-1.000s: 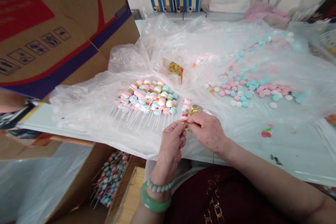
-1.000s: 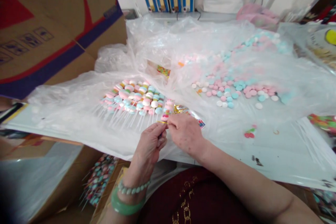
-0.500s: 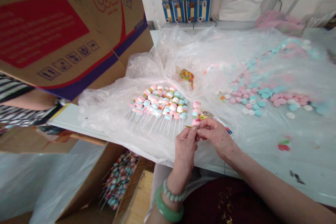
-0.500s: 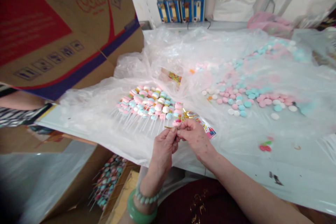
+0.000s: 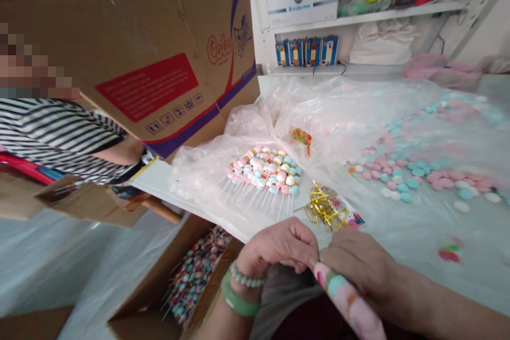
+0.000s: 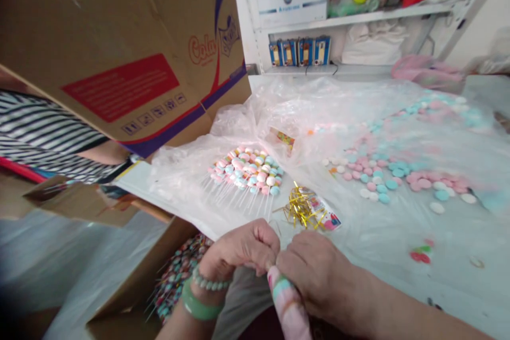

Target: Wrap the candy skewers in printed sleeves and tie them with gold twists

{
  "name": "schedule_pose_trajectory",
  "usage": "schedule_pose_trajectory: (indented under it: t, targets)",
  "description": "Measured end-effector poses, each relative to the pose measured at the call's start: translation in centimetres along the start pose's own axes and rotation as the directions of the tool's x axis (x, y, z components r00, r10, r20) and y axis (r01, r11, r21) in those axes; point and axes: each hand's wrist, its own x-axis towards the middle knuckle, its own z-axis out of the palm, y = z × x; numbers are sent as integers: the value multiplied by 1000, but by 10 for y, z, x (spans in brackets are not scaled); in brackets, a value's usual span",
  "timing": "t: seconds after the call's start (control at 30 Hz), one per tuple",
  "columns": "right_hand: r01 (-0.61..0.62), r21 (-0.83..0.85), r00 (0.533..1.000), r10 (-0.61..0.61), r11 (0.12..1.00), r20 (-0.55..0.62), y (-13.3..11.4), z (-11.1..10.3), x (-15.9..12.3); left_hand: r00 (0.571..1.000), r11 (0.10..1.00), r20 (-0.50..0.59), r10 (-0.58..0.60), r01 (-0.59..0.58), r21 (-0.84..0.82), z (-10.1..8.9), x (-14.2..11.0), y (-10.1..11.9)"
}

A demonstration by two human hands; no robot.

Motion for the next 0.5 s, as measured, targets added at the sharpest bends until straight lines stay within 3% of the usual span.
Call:
schedule_pose_trajectory:
  t: [0.07, 0.1, 0.13, 0.17, 0.23, 0.27, 0.3, 0.33, 0.4, 0.43, 0.47, 0.5]
  targets:
    - [224, -334, 968, -170, 916, 183, -10, -3, -1, 999, 962, -26, 35, -27, 271, 5, -9, 9]
    - [315, -474, 940, -202, 822, 275, -12, -5, 1, 988, 913, -111, 103, -50, 404, 11, -11, 11]
    - [359, -568, 924, -199, 741, 325, -11, -6, 5, 947, 849, -243, 212, -56, 525, 19, -11, 11]
    - [332, -609, 935, -165, 720, 315, -8, -8, 11, 856, 785, -391, 338, -27, 619, 28, -9, 9]
    - [139, -553, 988, -75, 821, 138, 1, -9, 28, 568, 710, -620, 541, 87, 699, 46, -1, 3]
    - [-7, -435, 1000, 3, 900, -10, 5, -8, 38, 440, 711, -681, 586, 125, 692, 53, 4, 0]
    - [-131, -253, 984, 95, 959, -149, 8, -6, 47, 340, 731, -722, 602, 127, 670, 58, 10, -2]
    - [-196, -74, 959, 176, 978, -221, 10, -3, 55, 265, 765, -756, 599, 91, 638, 60, 14, -4]
    - [-213, 195, 940, 255, 958, -225, 11, 8, 65, 146, 836, -823, 549, -91, 541, 57, 19, -7]
    - [-198, 293, 939, 266, 936, -216, 10, 15, 66, 123, 864, -864, 487, -215, 456, 53, 18, -9]
    - [-184, 339, 935, 271, 923, -229, 9, 22, 65, 158, 879, -901, 405, -337, 336, 49, 14, -12]
    - [-176, 357, 924, 279, 917, -262, 8, 28, 62, 269, 886, -912, 310, -431, 174, 45, 9, -17]
